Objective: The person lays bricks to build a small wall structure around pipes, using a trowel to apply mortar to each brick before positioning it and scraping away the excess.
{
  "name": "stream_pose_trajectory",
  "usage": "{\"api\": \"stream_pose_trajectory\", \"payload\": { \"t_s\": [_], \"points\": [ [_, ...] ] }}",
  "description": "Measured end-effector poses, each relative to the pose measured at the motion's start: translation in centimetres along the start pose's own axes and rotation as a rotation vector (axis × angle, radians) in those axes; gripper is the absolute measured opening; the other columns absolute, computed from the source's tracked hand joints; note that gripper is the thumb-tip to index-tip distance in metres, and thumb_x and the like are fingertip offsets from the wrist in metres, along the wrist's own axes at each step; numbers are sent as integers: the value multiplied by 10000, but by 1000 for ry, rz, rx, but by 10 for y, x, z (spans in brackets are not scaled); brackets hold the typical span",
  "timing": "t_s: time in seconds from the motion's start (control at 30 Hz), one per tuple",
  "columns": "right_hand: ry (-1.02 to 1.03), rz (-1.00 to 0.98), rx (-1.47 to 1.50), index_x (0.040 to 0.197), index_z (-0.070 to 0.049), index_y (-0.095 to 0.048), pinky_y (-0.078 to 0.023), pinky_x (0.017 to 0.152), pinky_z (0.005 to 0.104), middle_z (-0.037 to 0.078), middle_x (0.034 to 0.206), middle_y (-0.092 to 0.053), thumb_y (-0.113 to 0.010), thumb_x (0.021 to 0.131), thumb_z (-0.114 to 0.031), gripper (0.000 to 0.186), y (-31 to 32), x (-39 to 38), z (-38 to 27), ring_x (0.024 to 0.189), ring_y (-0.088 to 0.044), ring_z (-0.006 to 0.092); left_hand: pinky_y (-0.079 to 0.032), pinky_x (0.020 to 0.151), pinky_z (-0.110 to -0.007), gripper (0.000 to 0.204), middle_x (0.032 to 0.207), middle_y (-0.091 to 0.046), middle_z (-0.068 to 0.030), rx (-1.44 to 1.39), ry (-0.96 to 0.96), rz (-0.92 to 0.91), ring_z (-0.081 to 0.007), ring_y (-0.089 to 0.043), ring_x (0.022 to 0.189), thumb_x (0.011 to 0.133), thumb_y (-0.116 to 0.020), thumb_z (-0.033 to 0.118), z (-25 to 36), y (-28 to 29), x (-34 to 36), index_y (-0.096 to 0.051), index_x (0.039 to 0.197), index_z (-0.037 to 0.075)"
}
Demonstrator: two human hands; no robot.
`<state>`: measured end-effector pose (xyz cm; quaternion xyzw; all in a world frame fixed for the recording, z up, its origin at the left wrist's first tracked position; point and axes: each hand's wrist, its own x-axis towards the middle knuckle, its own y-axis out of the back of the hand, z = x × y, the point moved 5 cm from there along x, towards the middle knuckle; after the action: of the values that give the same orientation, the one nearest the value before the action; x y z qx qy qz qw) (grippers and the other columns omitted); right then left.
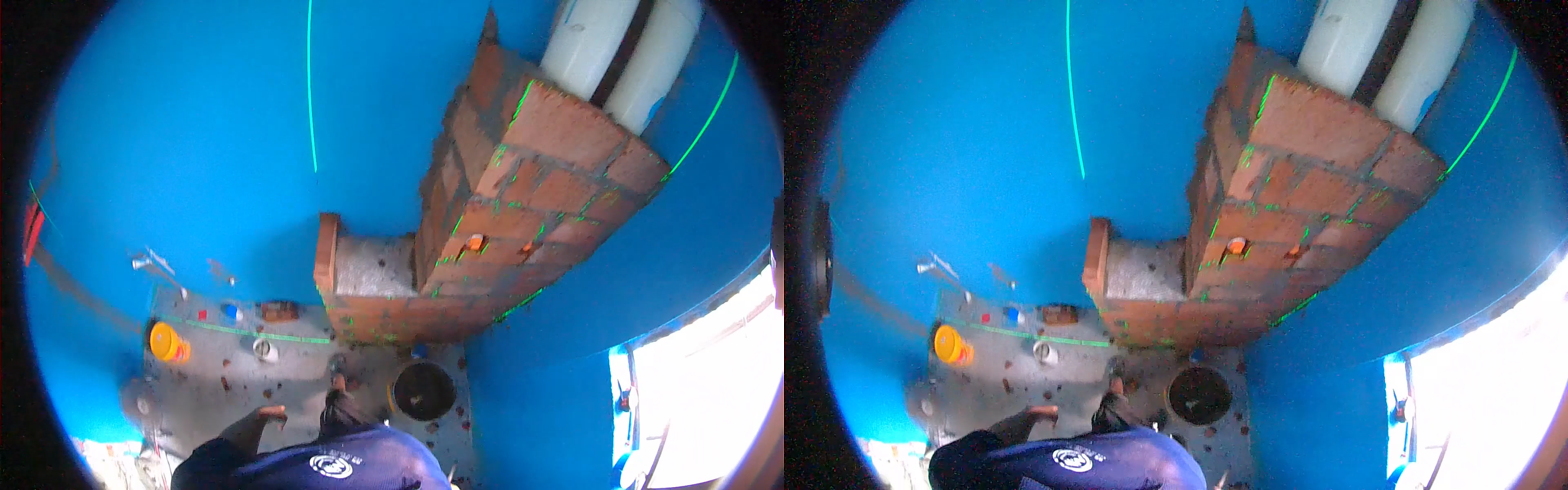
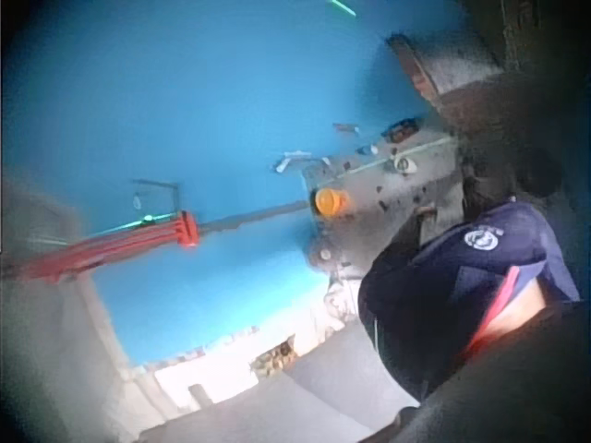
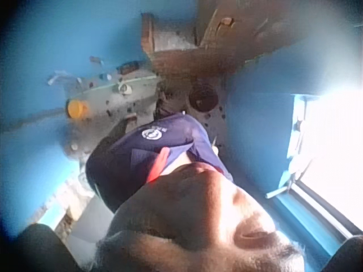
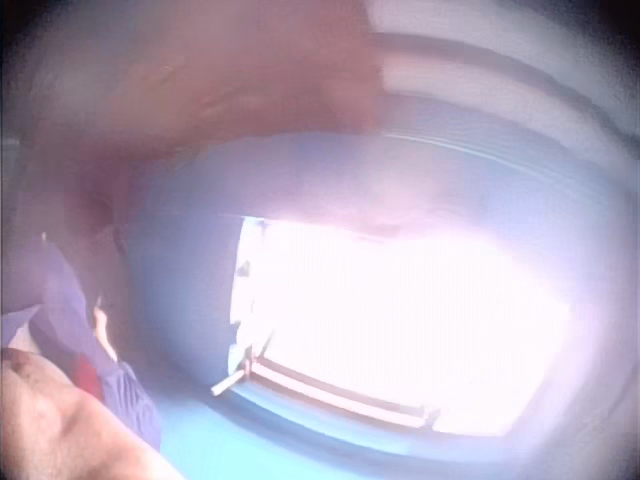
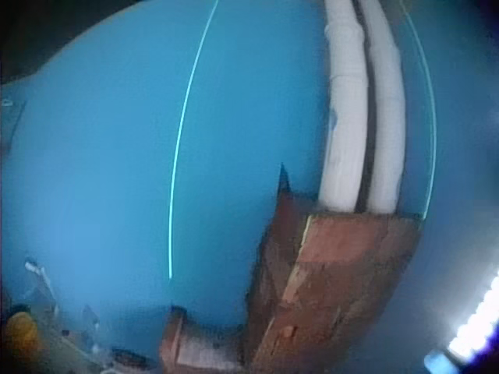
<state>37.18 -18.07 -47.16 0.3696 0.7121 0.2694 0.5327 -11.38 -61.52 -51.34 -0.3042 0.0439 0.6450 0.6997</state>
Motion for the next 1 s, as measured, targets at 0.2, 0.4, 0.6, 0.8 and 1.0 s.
{"api": "stream_pose_trajectory", "payload": {
  "t_s": [0.2, 0.4, 0.6, 0.8, 1.0],
  "points": [
    [67, -63, 54, 749, -36, -695, -528, 658, 441, 176, 702, -669, -633, 858, -384, 370, 17, -8, -32, 716, -681, 340, -458, 619, -368, 351, 714, -619, -72, 511, -15, 352, -180, -557, 660, 845, -647, 341, -19, -14, 49, -694, 858, -7],
    [71, -84, 17, 748, -34, -694, -527, 653, 440, 176, 700, -669, -635, 855, -382, 369, 29, -22, -25, 710, -680, 338, -401, 513, -311, 351, 569, -567, -9, 348, 236, 643, -101, -511, 548, 778, -671, 360, 99, -34, 75, -631, 624, 47],
    [75, -109, -16, 746, -32, -694, -527, 648, 439, 177, 698, -669, -638, 852, -380, 368, 34, -30, -29, 704, -680, 336, -452, 655, -355, 281, 858, -618, -63, 227, 52, 777, -168, -552, 769, 776, -691, 263, 175, -24, 89, -631, 902, 20],
    [84, -106, -58, 745, -30, -694, -527, 643, 438, 177, 696, -668, -641, 850, -378, 368, 47, -36, -35, 699, -679, 334, -290, 1136, -416, 966, 1554, -216, -209, 553, -280, 712, -319, -265, 1415, 799, -714, 216, 342, -55, 196, -99, 1540, 137],
    [57, -98, -86, 744, -28, -694, -526, 638, 437, 177, 694, -668, -644, 847, -376, 367, 55, -44, -38, 693, -679, 332, -163, 1189, -428, 1104, 1601, 1, -177, 515, -323, 611, -315, -52, 1479, 769, -723, 272, 452, -57, 279, 52, 1534, 95]
  ]
}}
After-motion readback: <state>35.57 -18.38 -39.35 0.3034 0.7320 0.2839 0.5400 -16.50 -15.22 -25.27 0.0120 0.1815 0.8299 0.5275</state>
